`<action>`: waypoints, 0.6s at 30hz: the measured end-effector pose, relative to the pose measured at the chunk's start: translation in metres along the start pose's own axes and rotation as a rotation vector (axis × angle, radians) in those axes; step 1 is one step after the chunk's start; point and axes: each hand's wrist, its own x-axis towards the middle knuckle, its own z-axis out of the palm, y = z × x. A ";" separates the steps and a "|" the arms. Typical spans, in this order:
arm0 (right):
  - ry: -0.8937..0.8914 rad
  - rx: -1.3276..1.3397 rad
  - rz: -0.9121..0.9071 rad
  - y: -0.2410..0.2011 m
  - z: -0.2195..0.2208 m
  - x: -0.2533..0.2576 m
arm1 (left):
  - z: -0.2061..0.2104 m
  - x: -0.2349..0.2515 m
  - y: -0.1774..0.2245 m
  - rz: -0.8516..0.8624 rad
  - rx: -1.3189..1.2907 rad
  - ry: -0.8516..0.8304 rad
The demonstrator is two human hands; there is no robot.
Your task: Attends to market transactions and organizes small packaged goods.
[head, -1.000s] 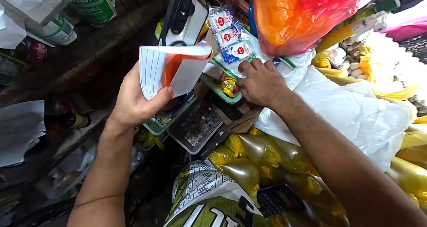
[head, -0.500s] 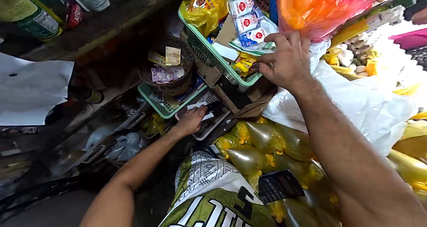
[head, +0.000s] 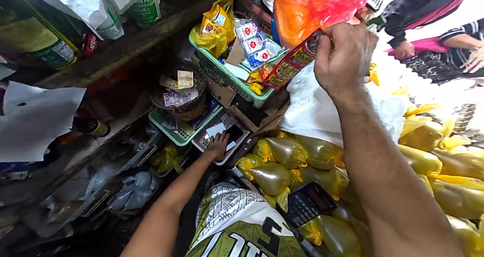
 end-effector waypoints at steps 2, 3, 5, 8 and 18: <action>0.008 0.082 0.068 0.005 -0.022 0.001 | -0.013 -0.005 -0.002 -0.002 -0.079 -0.032; 0.007 0.127 0.094 0.009 -0.033 0.001 | -0.022 -0.009 0.000 -0.015 -0.134 -0.033; 0.017 0.200 0.143 0.013 -0.058 0.002 | -0.045 -0.017 0.007 -0.003 -0.246 0.071; 0.077 0.255 0.138 0.018 -0.105 0.002 | -0.095 -0.033 0.034 0.138 -0.459 0.367; 0.127 0.345 0.026 0.017 -0.264 -0.035 | -0.293 -0.115 0.213 1.002 -0.586 0.746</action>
